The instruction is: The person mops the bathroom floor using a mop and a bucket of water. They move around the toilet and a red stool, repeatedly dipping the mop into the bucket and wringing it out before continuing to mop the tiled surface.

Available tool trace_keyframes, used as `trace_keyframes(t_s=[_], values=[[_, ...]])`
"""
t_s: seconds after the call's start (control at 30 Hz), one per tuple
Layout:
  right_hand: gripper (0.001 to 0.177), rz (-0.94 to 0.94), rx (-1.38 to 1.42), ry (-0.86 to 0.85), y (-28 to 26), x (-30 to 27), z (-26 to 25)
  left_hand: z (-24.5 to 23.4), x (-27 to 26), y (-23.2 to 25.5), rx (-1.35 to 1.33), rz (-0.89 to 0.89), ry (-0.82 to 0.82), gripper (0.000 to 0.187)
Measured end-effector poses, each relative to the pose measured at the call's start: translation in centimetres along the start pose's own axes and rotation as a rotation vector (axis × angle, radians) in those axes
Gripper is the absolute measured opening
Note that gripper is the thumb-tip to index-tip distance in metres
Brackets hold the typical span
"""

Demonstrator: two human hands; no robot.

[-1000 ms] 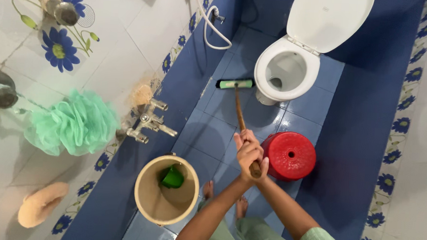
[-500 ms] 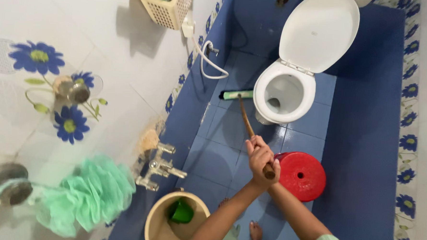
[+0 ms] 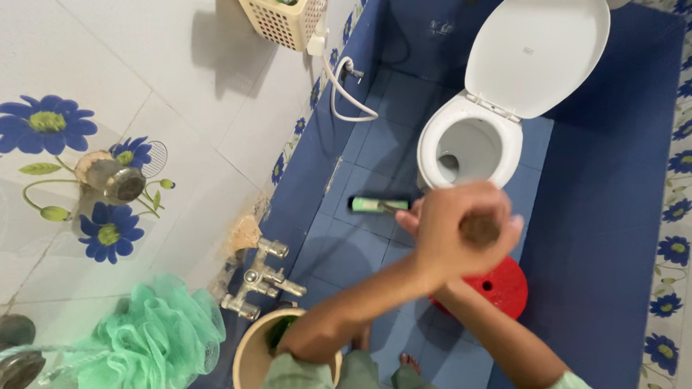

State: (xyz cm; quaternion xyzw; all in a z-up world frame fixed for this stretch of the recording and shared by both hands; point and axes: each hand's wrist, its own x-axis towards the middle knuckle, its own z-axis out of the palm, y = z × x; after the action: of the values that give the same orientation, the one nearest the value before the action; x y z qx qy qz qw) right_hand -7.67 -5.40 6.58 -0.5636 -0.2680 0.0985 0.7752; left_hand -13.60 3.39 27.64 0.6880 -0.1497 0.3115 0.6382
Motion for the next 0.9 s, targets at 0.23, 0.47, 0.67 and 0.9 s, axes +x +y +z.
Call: trace_keyframes(t_s=[0.23, 0.47, 0.67, 0.9], values=[[0.027, 0.143, 0.055, 0.590, -0.1, 7.4, 5.1, 0.1, 5.4, -1.7, 0.009, 0.134, 0.164, 0.016], [0.022, 0.120, -0.123, 0.149, 3.7, 8.1, 4.2, -1.1, 1.7, -2.0, 0.026, 0.134, 0.178, 0.018], [0.026, 0.012, -0.329, -0.006, 5.3, 2.7, 2.0, 0.8, -0.1, 1.5, 0.108, 0.118, 0.310, 0.014], [0.031, -0.059, -0.292, -0.093, 4.0, -4.4, 1.1, 3.3, -0.5, 4.3, -0.002, -0.045, 0.138, 0.010]])
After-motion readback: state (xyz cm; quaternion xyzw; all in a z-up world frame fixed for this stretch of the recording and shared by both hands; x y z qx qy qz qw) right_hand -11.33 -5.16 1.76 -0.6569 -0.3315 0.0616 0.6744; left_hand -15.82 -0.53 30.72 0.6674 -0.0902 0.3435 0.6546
